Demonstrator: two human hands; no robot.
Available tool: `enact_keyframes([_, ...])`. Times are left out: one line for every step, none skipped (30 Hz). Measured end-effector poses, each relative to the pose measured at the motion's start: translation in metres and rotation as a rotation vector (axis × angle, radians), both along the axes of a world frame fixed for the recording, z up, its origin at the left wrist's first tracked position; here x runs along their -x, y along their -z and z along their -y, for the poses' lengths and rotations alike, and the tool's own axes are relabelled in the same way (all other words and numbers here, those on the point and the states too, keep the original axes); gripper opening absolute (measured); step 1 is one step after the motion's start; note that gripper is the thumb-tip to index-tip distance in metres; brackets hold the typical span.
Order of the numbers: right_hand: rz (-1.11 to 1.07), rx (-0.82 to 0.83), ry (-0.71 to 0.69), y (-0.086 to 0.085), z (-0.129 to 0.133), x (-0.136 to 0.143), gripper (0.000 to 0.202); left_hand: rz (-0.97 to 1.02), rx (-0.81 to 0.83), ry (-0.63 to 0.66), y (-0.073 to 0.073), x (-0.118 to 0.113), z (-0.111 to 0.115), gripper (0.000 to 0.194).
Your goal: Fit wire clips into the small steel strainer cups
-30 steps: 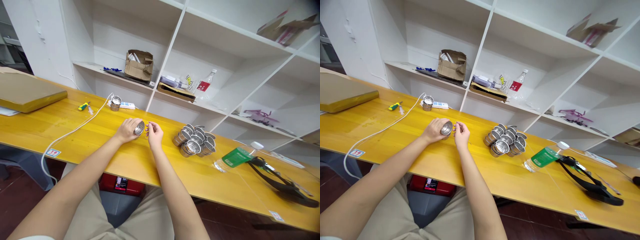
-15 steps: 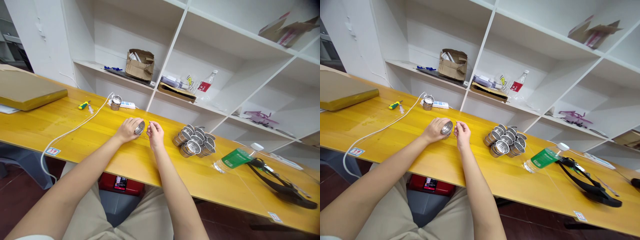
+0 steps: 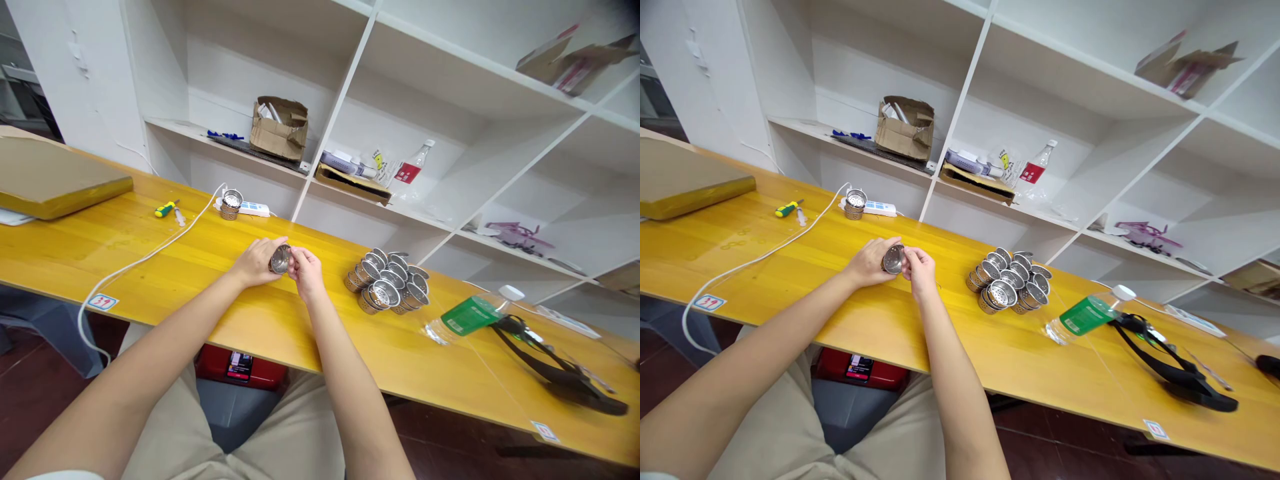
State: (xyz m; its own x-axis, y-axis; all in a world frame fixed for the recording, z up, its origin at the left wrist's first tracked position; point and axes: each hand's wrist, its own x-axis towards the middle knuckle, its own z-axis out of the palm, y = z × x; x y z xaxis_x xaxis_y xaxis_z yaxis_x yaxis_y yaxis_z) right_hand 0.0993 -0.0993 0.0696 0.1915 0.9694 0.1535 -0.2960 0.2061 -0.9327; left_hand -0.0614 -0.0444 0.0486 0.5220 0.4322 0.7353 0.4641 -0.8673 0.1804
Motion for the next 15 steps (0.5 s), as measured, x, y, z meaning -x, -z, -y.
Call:
enact_keyframes([0.008, 0.03, -0.03, -0.001, 0.001, -0.001, 0.032, 0.019, 0.013, 0.024, 0.002, -0.001, -0.001, 0.082])
enact_keyframes([0.016, 0.059, -0.054, -0.002, 0.002, -0.003, 0.032, 0.037, 0.023, 0.052, 0.004, -0.002, -0.001, 0.083])
enact_keyframes([0.022, 0.083, -0.069, -0.003, 0.003, -0.004, 0.032, 0.053, 0.03, 0.079, 0.005, -0.003, -0.001, 0.083])
enact_keyframes([0.027, 0.104, -0.08, -0.004, 0.004, -0.005, 0.032, 0.066, 0.037, 0.102, 0.006, -0.004, -0.002, 0.081])
enact_keyframes([0.031, 0.119, -0.089, -0.005, 0.004, -0.006, 0.031, 0.077, 0.044, 0.119, 0.007, -0.004, -0.002, 0.078])
enact_keyframes([0.033, 0.13, -0.099, -0.007, 0.005, -0.007, 0.03, 0.085, 0.053, 0.13, 0.007, -0.005, -0.001, 0.076])
enact_keyframes([0.034, 0.139, -0.109, -0.008, 0.005, -0.008, 0.029, 0.09, 0.065, 0.138, 0.007, -0.005, -0.001, 0.073])
enact_keyframes([0.035, 0.149, -0.12, -0.01, 0.005, -0.009, 0.028, 0.093, 0.079, 0.144, 0.007, -0.006, 0.0, 0.071])
enact_keyframes([0.037, 0.161, -0.132, -0.011, 0.006, -0.009, 0.028, 0.094, 0.095, 0.151, 0.006, -0.006, 0.001, 0.069])
enact_keyframes([0.04, 0.175, -0.142, -0.012, 0.006, -0.009, 0.027, 0.097, 0.11, 0.158, 0.006, -0.007, 0.002, 0.068])
enact_keyframes([0.043, 0.191, -0.149, -0.013, 0.006, -0.01, 0.027, 0.102, 0.125, 0.165, 0.005, -0.008, 0.003, 0.067])
enact_keyframes([0.047, 0.208, -0.155, -0.014, 0.006, -0.01, 0.026, 0.108, 0.14, 0.17, 0.005, -0.009, 0.004, 0.066])
enact_keyframes([0.052, 0.222, -0.159, -0.015, 0.006, -0.011, 0.026, 0.114, 0.158, 0.172, 0.005, -0.009, 0.005, 0.065])
enact_keyframes([0.057, 0.233, -0.163, -0.016, 0.006, -0.011, 0.025, 0.118, 0.177, 0.171, 0.004, -0.01, 0.006, 0.064])
enact_keyframes([0.06, 0.24, -0.165, -0.016, 0.007, -0.011, 0.024, 0.12, 0.198, 0.17, 0.004, -0.01, 0.007, 0.063])
